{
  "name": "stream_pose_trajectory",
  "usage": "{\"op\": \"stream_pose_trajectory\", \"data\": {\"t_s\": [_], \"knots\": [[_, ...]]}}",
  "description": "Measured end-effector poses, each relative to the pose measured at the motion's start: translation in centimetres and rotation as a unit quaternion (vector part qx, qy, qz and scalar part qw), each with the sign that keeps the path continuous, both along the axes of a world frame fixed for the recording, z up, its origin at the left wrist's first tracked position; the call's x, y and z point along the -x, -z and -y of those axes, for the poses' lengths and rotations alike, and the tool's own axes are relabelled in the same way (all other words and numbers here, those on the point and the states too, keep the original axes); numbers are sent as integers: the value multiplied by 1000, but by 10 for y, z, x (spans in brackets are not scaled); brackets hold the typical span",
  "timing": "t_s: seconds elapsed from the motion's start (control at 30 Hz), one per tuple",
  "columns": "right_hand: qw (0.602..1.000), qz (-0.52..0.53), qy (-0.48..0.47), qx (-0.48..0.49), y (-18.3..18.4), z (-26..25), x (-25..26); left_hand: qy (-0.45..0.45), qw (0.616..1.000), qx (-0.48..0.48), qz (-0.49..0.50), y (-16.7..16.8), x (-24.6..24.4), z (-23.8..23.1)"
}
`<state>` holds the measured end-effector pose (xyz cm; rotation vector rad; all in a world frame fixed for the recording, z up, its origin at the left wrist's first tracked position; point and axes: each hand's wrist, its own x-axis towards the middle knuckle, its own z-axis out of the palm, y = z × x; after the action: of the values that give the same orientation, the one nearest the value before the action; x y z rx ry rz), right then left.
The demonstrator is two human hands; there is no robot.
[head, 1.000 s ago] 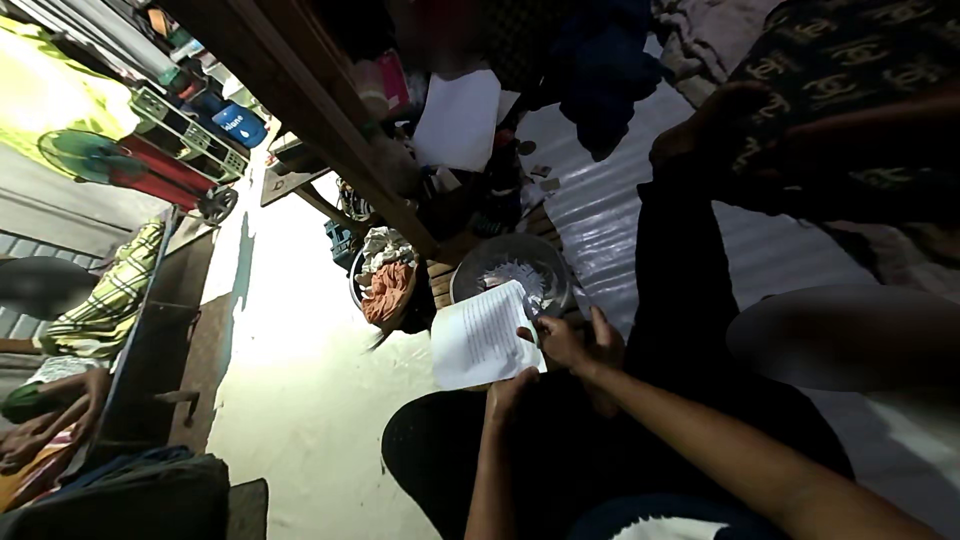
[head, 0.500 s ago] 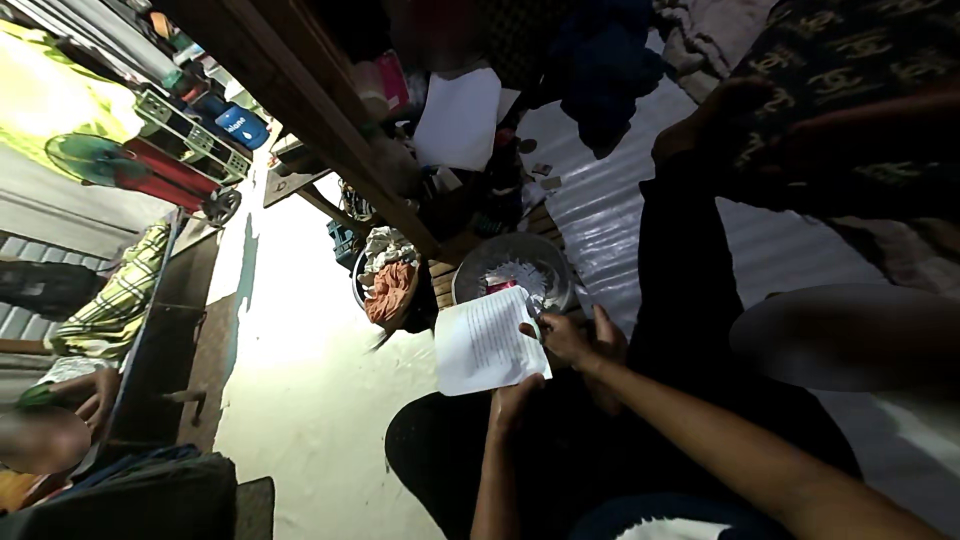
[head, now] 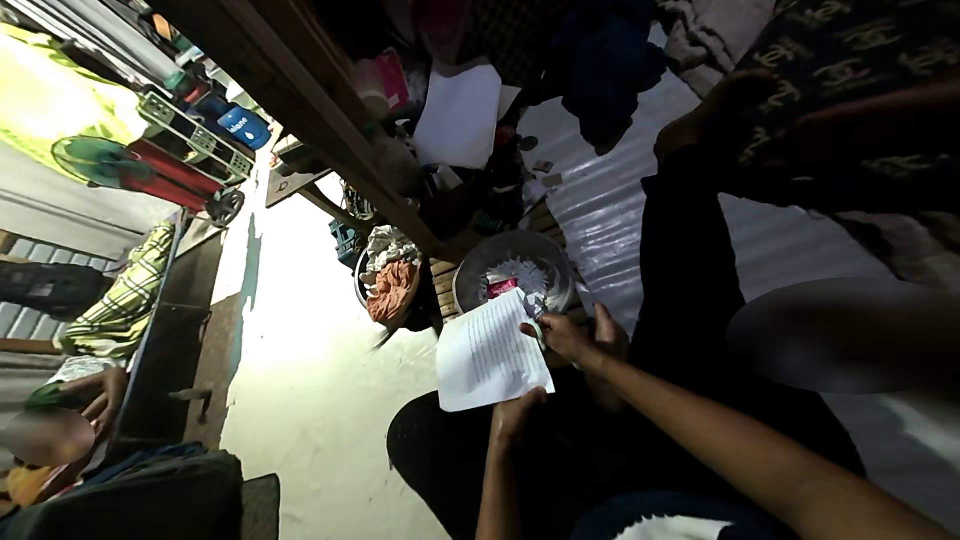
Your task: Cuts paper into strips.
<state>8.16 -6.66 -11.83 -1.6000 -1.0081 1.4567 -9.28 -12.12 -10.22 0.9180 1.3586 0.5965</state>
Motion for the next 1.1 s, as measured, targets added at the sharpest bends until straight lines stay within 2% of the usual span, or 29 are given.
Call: {"op": "stream_pose_trajectory", "data": {"t_s": [0.17,0.3,0.5,0.8,0.97,1.1], "knots": [[1000,22,-7,6,1,3,3,-9,1000,6,14,1,1,7],[1000,-9,7,4,3,5,7,-26,999,3,23,4,6,11],[998,-57,12,24,3,1,5,-15,999,29,-26,-3,7,19],[999,-32,10,16,-1,3,8,-14,998,41,-44,-3,12,25],[997,-78,27,7,-2,1,6,24,996,48,-67,-7,14,31],[997,-53,52,-1,-4,-7,2,56,992,72,-92,-10,17,37]]}}
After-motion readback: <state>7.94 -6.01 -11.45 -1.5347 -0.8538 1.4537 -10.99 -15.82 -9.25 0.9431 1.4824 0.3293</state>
